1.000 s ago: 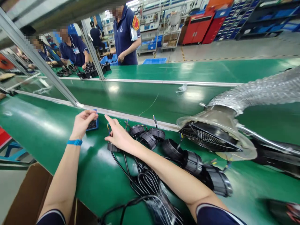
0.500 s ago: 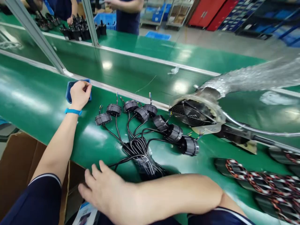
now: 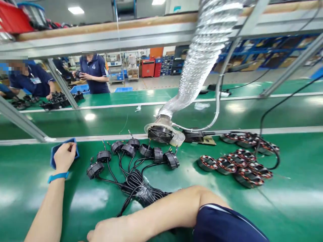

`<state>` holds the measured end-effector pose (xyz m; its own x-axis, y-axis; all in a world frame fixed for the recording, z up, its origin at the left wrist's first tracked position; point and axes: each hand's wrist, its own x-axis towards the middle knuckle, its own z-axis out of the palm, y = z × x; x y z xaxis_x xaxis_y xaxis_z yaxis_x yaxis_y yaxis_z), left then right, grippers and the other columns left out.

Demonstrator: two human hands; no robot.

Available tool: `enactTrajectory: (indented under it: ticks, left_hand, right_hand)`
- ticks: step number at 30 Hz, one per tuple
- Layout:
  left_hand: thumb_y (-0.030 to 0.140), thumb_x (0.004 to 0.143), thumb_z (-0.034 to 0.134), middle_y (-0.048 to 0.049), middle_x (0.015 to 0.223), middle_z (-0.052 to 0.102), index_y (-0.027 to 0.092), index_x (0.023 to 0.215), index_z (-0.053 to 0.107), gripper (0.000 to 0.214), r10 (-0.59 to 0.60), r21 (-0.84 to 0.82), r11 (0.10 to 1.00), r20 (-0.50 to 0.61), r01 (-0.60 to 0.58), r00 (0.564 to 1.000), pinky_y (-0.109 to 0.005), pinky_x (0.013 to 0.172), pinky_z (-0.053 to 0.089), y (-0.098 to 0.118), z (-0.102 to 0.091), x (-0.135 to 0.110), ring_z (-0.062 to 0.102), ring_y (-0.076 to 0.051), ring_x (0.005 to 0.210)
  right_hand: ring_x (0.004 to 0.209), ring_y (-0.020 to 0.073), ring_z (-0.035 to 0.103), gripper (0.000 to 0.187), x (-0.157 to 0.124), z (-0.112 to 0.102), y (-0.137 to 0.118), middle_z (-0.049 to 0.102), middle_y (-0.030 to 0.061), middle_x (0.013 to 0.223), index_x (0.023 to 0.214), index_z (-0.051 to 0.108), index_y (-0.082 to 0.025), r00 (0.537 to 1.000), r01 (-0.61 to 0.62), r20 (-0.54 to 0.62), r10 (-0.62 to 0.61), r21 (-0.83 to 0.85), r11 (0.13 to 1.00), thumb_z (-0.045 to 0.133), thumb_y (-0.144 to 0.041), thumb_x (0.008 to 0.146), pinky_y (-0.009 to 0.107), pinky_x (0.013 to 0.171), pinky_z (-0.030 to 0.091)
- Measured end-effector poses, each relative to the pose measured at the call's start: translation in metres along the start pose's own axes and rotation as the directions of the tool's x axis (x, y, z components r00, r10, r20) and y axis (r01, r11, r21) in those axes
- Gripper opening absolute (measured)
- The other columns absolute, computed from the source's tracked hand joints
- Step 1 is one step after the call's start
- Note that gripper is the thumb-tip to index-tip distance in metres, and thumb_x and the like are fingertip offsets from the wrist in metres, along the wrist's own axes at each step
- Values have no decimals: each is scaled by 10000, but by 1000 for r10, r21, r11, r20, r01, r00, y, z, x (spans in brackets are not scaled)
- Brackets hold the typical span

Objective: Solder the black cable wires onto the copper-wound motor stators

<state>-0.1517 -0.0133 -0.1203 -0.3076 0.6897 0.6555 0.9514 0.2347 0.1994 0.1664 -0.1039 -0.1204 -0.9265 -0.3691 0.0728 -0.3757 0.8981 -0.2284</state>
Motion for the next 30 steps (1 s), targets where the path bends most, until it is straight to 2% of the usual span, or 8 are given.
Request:
enactTrajectory:
  ticks: [3,6,9,15,19,24,27,30]
  left_hand:
    - [356,925,440,-90,919,723,169,911,675,300,-2,-2,1000,3,2,1000,-294,736,441,1,-1,0,653,-234,856]
    - [354,918,439,-92,924,723,173,907,677,299,-8,-8,1000,13,9,1000,-300,747,445,-1,1,0,653,-239,871]
    - [365,912,443,-90,894,720,171,900,678,306,-27,-14,1000,25,28,999,-305,743,447,-3,2,1,651,-236,845]
    - [364,933,407,-120,986,704,158,1002,678,348,-95,-27,995,140,100,986,-336,792,462,1,1,4,643,-258,913]
    - [334,958,381,-121,1065,708,166,1065,680,360,-117,2,993,176,118,977,-343,891,467,-2,2,3,636,-255,1019]
    - [234,922,440,-145,1108,713,137,1099,695,325,-165,32,986,223,162,961,-352,956,459,-10,6,1,639,-261,1057]
    - [196,878,504,-142,1110,715,148,1108,699,305,-194,47,981,264,189,945,-355,950,464,-13,7,-2,644,-268,1061]
    - [214,855,558,-122,1106,720,171,1085,708,278,-208,53,978,303,202,930,-339,930,474,-17,5,-2,650,-263,1051]
  right_hand:
    - [655,146,572,249,-1,-30,2,622,80,1053,1182,540,-220,978,-67,-201,56,-45,997,481,-210,940,247,492,393]
    - [704,175,558,378,2,-57,7,568,87,1094,1308,442,-245,913,-292,-331,238,-124,948,487,-297,936,267,506,384]
    - [689,164,552,481,5,-69,22,519,104,1140,1312,422,-218,825,-489,-367,430,-81,869,598,-288,870,268,521,409]
    - [689,150,555,678,7,-68,64,488,76,1084,1226,493,-171,705,-602,-331,627,188,776,797,-480,705,282,598,476]
    - [840,203,542,552,13,-79,86,496,46,970,980,594,-156,657,-578,-359,663,325,749,861,-475,617,327,741,489]
    - [919,210,505,464,18,-84,102,515,30,937,795,546,-170,610,-469,-402,683,512,719,894,-385,576,344,823,467]
    - [846,176,532,330,18,-80,110,557,10,862,745,525,-177,647,-307,-410,643,632,712,804,-352,718,311,790,465]
    - [810,164,562,327,22,-77,118,601,25,791,724,576,-173,714,-140,-446,540,664,734,515,-397,954,307,797,460]
